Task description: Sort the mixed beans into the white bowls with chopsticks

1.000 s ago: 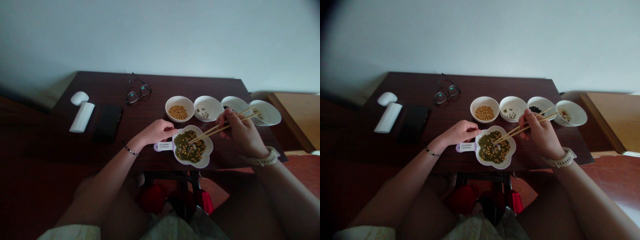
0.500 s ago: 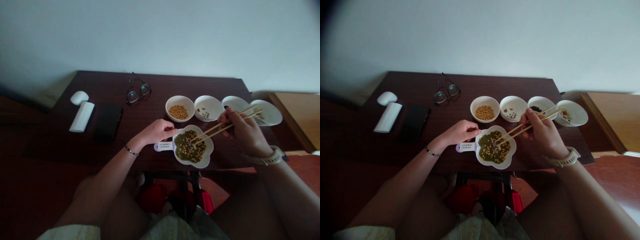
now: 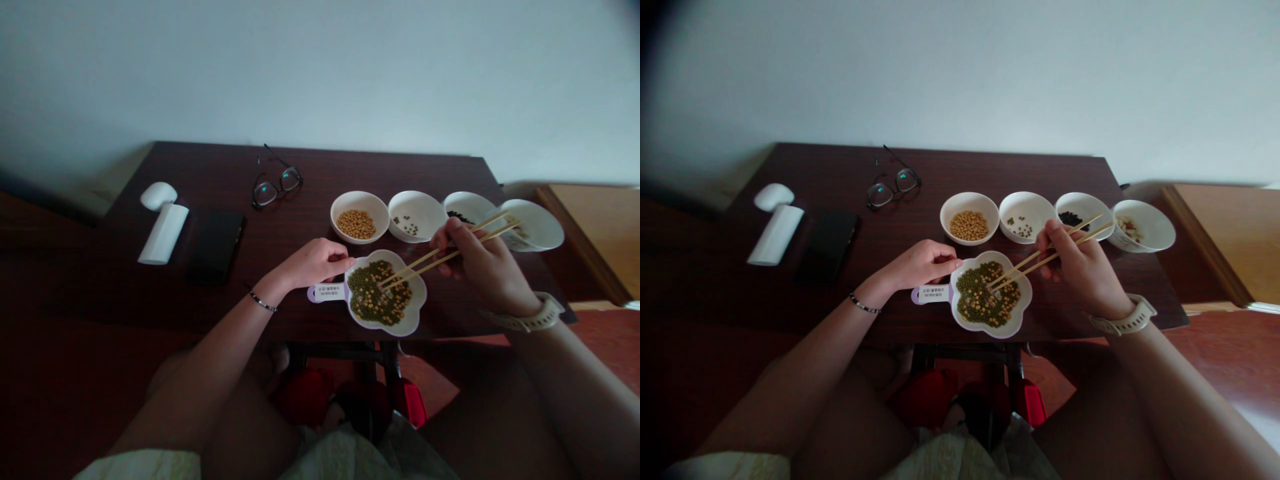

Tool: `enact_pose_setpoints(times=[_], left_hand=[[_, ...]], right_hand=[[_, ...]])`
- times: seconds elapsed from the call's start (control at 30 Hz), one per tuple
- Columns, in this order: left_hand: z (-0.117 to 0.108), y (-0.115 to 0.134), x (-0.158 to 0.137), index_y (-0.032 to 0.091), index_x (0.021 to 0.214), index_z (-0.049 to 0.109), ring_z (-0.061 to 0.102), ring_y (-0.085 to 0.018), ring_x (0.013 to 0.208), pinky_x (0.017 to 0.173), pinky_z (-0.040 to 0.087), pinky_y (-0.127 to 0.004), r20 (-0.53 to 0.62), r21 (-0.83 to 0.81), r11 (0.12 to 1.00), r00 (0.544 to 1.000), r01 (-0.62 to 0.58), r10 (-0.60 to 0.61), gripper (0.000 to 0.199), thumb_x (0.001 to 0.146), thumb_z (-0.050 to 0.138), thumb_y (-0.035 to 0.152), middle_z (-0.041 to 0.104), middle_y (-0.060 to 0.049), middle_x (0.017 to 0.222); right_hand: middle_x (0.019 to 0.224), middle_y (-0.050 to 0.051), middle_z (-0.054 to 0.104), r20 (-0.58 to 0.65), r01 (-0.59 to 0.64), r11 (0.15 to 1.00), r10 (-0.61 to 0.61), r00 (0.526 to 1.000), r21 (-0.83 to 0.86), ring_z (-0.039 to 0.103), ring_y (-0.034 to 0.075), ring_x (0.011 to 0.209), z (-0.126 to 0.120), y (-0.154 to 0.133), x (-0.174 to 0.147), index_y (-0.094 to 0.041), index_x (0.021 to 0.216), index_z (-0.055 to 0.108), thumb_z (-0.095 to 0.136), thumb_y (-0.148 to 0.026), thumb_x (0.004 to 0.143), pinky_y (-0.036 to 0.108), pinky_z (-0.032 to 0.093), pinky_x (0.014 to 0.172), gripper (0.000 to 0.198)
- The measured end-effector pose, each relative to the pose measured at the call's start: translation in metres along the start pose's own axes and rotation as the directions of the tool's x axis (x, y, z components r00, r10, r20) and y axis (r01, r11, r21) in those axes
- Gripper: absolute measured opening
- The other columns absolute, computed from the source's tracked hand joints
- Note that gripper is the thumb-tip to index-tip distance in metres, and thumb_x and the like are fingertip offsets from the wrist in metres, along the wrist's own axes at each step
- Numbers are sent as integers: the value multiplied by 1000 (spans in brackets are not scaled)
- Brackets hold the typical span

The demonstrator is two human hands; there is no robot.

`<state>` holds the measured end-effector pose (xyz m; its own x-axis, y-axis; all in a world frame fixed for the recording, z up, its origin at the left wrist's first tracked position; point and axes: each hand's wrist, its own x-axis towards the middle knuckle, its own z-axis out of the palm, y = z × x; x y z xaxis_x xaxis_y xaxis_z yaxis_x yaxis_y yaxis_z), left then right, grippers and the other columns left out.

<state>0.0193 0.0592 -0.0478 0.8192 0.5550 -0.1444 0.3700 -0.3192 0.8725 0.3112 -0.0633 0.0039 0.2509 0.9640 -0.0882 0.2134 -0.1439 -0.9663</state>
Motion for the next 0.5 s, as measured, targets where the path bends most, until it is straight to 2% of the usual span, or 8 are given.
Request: enact_pose_setpoints(times=[0.27,0.4,0.5], left_hand=[[1,0,0,18,73,63,50,-10,53,52,31,-25,0,-6,1000,1000,3,-3,47,107,61,51,62,2,61],[0,1,0,18,73,63,51,-10,53,52,31,-25,1,-6,1000,1000,2,-2,46,107,61,50,62,2,60],[0,1,0,19,72,62,50,-9,53,52,31,-26,0,1,1000,1000,0,0,46,107,62,49,62,2,60]], right_hand=[[54,1,59,17,7,1000,-8,1000,13,48,10,43,0,0,0,-23,79,65,61,-64,110,22,36,41,52],[56,0,58,-20,9,999,-8,1000,42,48,10,44,1,1,0,-22,78,65,64,-66,107,22,36,40,52],[66,0,60,-70,8,996,-2,998,91,48,8,45,3,-1,1,-21,77,64,67,-63,107,21,34,37,51]])
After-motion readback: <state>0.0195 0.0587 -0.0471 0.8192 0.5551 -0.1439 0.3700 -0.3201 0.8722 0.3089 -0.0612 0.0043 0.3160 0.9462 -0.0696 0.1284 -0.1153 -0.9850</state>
